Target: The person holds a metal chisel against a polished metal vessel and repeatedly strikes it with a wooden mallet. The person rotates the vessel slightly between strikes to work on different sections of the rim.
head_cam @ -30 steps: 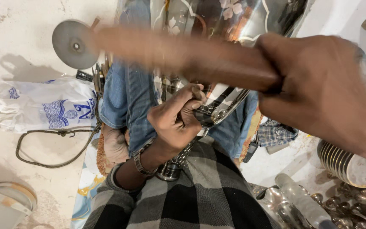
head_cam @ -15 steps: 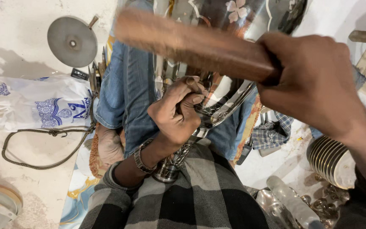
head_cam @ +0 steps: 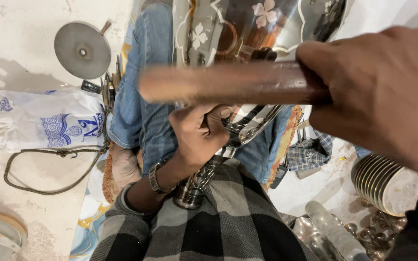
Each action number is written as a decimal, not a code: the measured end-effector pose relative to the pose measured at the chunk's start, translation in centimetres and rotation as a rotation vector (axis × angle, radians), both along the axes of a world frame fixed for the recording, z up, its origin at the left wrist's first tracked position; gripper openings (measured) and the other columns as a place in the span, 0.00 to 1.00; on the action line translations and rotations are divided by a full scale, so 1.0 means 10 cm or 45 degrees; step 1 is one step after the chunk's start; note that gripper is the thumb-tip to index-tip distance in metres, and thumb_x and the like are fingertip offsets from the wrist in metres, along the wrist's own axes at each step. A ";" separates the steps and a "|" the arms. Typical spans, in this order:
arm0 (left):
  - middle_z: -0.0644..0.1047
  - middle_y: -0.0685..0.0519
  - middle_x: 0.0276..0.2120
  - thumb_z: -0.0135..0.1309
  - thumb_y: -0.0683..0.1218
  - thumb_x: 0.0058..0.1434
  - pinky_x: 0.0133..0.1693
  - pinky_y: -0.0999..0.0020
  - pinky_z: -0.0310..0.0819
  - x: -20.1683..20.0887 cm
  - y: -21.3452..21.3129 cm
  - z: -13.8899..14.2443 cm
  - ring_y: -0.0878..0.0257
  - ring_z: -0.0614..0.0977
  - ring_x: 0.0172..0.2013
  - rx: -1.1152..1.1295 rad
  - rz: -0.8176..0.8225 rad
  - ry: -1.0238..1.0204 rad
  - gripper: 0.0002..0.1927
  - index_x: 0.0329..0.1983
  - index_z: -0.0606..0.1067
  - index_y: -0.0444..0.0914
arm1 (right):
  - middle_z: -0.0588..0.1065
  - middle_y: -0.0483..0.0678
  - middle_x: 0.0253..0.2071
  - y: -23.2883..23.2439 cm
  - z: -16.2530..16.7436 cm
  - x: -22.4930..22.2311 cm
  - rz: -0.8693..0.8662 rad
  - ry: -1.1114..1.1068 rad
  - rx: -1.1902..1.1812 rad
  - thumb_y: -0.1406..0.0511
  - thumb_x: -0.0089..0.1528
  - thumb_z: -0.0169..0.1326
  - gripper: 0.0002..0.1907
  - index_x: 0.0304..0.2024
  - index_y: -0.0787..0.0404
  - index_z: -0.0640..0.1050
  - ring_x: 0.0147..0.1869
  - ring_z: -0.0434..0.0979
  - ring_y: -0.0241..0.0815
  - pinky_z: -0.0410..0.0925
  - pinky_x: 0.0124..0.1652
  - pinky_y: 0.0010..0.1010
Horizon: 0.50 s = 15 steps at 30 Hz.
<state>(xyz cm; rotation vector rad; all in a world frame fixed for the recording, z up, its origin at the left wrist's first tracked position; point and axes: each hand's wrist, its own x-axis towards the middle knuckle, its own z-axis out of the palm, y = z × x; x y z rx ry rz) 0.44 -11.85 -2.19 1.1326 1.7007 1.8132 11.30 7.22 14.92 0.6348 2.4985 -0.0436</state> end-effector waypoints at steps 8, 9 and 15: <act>0.83 0.44 0.49 0.50 0.28 0.48 0.41 0.73 0.86 -0.29 0.06 0.06 0.59 0.89 0.42 -0.084 -0.407 0.184 0.29 0.56 0.76 0.32 | 0.72 0.46 0.20 -0.03 -0.40 0.54 -0.241 0.395 -0.203 0.65 0.57 0.60 0.10 0.39 0.60 0.77 0.19 0.69 0.37 0.65 0.22 0.34; 0.82 0.45 0.43 0.53 0.30 0.47 0.36 0.74 0.82 -0.32 0.08 0.04 0.61 0.86 0.35 -0.174 -0.482 0.219 0.29 0.55 0.77 0.32 | 0.70 0.46 0.19 -0.03 -0.45 0.65 -0.294 0.425 -0.296 0.65 0.58 0.58 0.07 0.38 0.60 0.78 0.19 0.68 0.36 0.64 0.22 0.33; 0.83 0.42 0.49 0.49 0.28 0.52 0.18 0.85 0.69 -0.51 0.30 -0.11 0.66 0.81 0.27 0.011 -0.713 0.466 0.29 0.59 0.76 0.33 | 0.72 0.45 0.22 -0.20 -0.99 1.09 -0.673 0.973 -0.822 0.70 0.51 0.56 0.10 0.36 0.62 0.76 0.20 0.70 0.33 0.65 0.21 0.26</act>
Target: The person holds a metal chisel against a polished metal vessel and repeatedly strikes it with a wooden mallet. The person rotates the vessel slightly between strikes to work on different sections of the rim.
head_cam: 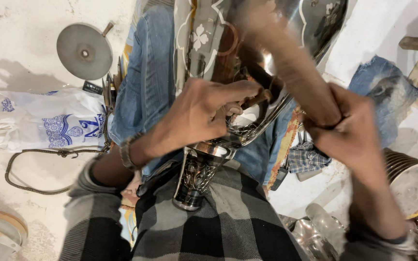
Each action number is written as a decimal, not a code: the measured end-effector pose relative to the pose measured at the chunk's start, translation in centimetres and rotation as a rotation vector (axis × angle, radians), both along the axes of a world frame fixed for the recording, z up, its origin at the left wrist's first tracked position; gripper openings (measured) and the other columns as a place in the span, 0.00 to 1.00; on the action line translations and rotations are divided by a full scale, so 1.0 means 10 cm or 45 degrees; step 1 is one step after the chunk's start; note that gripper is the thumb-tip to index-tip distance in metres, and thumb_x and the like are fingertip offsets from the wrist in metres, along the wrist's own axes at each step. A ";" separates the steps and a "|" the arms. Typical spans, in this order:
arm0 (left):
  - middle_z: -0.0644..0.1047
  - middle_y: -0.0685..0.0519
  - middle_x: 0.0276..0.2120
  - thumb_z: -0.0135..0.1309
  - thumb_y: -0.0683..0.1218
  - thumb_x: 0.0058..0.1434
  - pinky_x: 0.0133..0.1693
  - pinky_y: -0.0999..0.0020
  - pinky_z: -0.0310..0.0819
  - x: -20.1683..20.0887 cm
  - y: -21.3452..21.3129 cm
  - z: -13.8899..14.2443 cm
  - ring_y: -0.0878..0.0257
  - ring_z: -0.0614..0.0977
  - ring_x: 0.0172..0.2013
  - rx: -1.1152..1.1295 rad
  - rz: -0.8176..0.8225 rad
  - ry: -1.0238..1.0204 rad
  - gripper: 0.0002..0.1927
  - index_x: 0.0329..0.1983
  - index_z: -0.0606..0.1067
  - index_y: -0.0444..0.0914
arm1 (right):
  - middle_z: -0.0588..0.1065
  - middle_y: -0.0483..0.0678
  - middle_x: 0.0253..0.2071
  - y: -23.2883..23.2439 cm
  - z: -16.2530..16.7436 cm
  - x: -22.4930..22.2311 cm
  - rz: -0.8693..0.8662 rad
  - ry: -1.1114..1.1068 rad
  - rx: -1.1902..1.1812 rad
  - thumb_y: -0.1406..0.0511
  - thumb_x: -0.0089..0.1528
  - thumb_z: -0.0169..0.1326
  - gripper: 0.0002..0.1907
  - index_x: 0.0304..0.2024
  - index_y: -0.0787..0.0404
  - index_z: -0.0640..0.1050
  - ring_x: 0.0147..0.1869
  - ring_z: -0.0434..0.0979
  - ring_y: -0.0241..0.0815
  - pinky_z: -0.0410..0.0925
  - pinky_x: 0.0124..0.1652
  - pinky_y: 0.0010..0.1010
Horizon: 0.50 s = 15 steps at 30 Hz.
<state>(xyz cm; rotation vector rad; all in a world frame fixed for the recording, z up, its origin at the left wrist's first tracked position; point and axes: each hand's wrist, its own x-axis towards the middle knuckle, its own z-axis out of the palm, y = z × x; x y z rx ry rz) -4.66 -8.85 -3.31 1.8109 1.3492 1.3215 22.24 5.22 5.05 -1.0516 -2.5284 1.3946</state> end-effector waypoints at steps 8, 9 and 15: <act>0.84 0.50 0.27 0.51 0.29 0.43 0.13 0.80 0.62 -0.22 0.30 0.03 0.71 0.69 0.10 -0.192 -0.432 0.104 0.37 0.60 0.78 0.41 | 0.76 0.45 0.28 -0.57 -0.63 0.48 -0.454 -0.015 -0.115 0.76 0.53 0.67 0.11 0.33 0.65 0.77 0.29 0.71 0.29 0.66 0.29 0.22; 0.84 0.50 0.28 0.51 0.30 0.44 0.15 0.81 0.63 -0.23 0.32 0.04 0.72 0.70 0.11 -0.153 -0.456 0.079 0.37 0.61 0.78 0.42 | 0.77 0.46 0.28 -0.60 -0.63 0.53 -0.438 -0.029 -0.057 0.76 0.52 0.68 0.11 0.32 0.65 0.77 0.28 0.72 0.30 0.66 0.29 0.23; 0.80 0.52 0.21 0.50 0.31 0.42 0.17 0.78 0.63 -0.26 0.27 0.01 0.71 0.70 0.11 -0.121 -0.434 0.024 0.38 0.60 0.78 0.43 | 0.76 0.50 0.27 -0.54 -0.31 0.50 -0.297 -0.210 0.298 0.75 0.52 0.62 0.10 0.36 0.65 0.79 0.27 0.75 0.38 0.71 0.31 0.29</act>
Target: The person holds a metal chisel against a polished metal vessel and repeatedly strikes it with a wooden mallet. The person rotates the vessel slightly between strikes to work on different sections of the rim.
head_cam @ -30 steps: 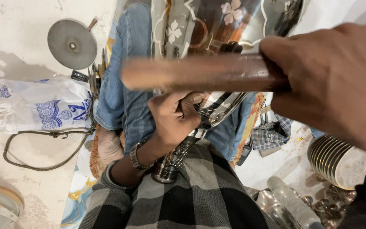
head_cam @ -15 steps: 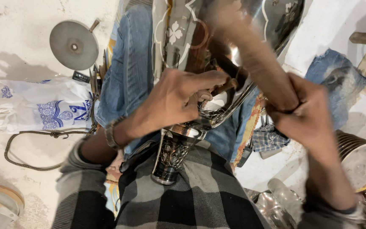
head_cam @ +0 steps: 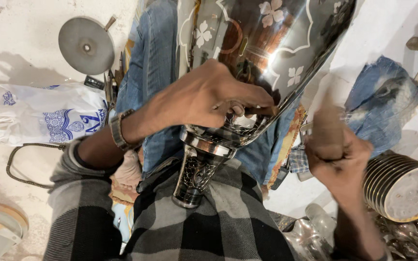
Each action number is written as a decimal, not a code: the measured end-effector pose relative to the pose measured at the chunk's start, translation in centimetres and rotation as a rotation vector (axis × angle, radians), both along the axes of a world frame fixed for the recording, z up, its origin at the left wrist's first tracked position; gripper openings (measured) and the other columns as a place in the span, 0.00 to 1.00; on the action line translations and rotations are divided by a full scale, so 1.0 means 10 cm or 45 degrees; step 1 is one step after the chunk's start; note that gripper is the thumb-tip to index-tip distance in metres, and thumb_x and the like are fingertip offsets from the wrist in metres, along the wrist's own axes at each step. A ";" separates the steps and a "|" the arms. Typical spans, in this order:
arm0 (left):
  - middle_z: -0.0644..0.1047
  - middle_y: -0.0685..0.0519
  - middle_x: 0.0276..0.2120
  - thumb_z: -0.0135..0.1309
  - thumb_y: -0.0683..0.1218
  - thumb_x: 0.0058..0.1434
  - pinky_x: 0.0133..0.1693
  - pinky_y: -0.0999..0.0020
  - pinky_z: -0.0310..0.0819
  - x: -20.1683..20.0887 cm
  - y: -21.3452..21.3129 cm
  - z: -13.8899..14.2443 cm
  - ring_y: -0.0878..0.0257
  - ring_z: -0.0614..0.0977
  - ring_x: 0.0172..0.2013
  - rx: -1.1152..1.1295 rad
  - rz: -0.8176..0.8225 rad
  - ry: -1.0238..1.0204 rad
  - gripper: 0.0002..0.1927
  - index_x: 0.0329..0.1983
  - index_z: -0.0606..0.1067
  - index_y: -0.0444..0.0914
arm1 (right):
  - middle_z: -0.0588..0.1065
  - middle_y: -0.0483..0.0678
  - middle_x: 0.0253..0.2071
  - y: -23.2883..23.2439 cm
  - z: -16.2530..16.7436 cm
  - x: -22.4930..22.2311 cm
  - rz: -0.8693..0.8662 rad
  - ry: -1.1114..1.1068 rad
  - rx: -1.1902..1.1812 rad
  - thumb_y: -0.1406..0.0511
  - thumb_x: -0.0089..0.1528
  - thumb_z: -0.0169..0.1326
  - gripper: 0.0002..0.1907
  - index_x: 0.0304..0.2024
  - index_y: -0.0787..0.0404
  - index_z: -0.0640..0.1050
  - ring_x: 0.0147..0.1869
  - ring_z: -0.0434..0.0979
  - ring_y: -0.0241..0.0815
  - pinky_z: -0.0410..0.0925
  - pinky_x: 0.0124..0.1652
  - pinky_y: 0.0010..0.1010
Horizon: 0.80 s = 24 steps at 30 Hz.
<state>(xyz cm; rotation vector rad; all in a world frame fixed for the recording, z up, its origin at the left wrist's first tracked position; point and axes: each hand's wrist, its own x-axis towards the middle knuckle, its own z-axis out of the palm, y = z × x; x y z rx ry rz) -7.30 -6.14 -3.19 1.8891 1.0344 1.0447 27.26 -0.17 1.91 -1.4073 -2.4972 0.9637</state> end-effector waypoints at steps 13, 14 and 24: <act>0.83 0.41 0.47 0.48 0.27 0.57 0.34 0.74 0.86 0.53 -0.50 0.01 0.56 0.90 0.42 -0.003 0.907 -0.258 0.22 0.54 0.76 0.29 | 0.68 0.48 0.14 0.84 0.92 -1.16 0.852 -0.796 0.300 0.67 0.51 0.62 0.11 0.35 0.63 0.78 0.15 0.66 0.41 0.59 0.17 0.31; 0.83 0.41 0.46 0.45 0.25 0.56 0.34 0.75 0.85 0.56 -0.51 0.04 0.57 0.91 0.42 -0.051 0.979 -0.219 0.23 0.53 0.77 0.29 | 0.67 0.48 0.14 0.84 0.94 -1.24 0.732 -0.621 0.121 0.67 0.53 0.60 0.09 0.33 0.63 0.76 0.15 0.66 0.40 0.59 0.17 0.31; 0.83 0.46 0.38 0.50 0.25 0.58 0.32 0.78 0.80 0.75 -0.58 0.16 0.64 0.87 0.34 -0.117 1.198 -0.503 0.21 0.54 0.76 0.29 | 0.70 0.44 0.18 0.76 1.11 -1.70 0.871 -0.915 0.142 0.63 0.60 0.59 0.08 0.38 0.59 0.75 0.18 0.68 0.37 0.63 0.20 0.28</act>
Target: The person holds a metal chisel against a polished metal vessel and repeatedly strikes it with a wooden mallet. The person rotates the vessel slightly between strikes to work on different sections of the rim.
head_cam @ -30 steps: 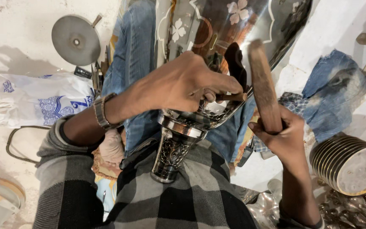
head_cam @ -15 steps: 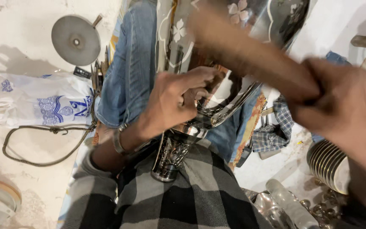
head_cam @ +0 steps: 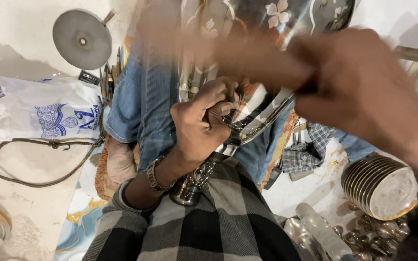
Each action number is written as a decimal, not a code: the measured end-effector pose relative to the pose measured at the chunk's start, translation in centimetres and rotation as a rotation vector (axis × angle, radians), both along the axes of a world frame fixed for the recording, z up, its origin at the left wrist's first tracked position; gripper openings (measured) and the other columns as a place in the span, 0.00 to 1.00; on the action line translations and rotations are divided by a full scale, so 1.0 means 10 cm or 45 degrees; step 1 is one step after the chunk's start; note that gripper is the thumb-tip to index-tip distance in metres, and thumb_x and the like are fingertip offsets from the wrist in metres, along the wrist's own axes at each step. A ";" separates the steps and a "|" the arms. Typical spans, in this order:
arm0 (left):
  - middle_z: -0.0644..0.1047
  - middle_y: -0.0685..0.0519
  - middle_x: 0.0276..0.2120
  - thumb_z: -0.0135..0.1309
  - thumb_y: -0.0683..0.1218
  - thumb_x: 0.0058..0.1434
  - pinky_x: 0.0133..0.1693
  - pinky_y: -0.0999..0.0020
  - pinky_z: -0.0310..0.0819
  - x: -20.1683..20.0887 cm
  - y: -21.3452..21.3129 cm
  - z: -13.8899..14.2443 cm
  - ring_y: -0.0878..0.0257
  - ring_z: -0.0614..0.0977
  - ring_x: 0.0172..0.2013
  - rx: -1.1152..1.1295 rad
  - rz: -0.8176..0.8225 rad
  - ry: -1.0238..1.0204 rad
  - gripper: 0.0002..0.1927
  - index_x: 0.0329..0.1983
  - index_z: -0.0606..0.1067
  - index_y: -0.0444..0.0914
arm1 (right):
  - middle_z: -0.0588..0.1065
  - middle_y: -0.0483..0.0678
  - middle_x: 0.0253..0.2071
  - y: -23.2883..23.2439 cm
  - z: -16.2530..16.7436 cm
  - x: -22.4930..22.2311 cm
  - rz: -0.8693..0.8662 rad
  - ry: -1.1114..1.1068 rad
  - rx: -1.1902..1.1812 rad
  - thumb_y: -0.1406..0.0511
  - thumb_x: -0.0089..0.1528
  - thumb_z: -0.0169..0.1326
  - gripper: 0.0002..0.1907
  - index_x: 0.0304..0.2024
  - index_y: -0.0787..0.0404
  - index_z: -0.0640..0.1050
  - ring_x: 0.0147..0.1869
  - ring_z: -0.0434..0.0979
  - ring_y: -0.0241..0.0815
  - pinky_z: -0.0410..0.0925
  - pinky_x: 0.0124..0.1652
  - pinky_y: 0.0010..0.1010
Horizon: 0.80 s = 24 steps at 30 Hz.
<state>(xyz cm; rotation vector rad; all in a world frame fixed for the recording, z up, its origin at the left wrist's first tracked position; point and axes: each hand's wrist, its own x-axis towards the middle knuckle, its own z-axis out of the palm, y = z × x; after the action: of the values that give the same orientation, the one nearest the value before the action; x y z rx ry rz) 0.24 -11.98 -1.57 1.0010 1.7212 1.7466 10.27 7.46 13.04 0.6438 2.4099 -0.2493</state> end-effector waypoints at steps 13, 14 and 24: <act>0.84 0.44 0.42 0.48 0.24 0.59 0.42 0.72 0.85 0.10 -0.03 -0.15 0.62 0.87 0.40 0.148 0.043 -0.157 0.22 0.57 0.73 0.28 | 0.71 0.44 0.22 0.09 -0.13 0.02 0.053 -0.382 0.092 0.58 0.62 0.60 0.13 0.44 0.57 0.77 0.18 0.71 0.34 0.67 0.22 0.26; 0.84 0.44 0.40 0.50 0.24 0.57 0.43 0.70 0.84 0.08 -0.02 -0.18 0.60 0.87 0.40 0.138 -0.001 -0.205 0.22 0.55 0.74 0.28 | 0.70 0.45 0.22 0.10 -0.18 0.06 0.037 -0.086 0.005 0.60 0.60 0.60 0.12 0.43 0.59 0.77 0.19 0.70 0.35 0.66 0.21 0.26; 0.83 0.41 0.51 0.51 0.27 0.59 0.30 0.76 0.84 -0.45 0.31 -0.14 0.61 0.87 0.37 0.238 -0.714 0.147 0.26 0.59 0.75 0.38 | 0.76 0.46 0.24 -0.87 -1.11 0.88 -1.216 1.386 -0.821 0.72 0.60 0.66 0.08 0.31 0.63 0.77 0.21 0.75 0.34 0.71 0.22 0.24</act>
<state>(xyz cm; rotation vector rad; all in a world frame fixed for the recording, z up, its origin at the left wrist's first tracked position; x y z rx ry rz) -4.29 -8.88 -2.93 1.5175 1.1855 1.5109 19.08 -1.19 1.94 1.5400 2.3890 -2.1090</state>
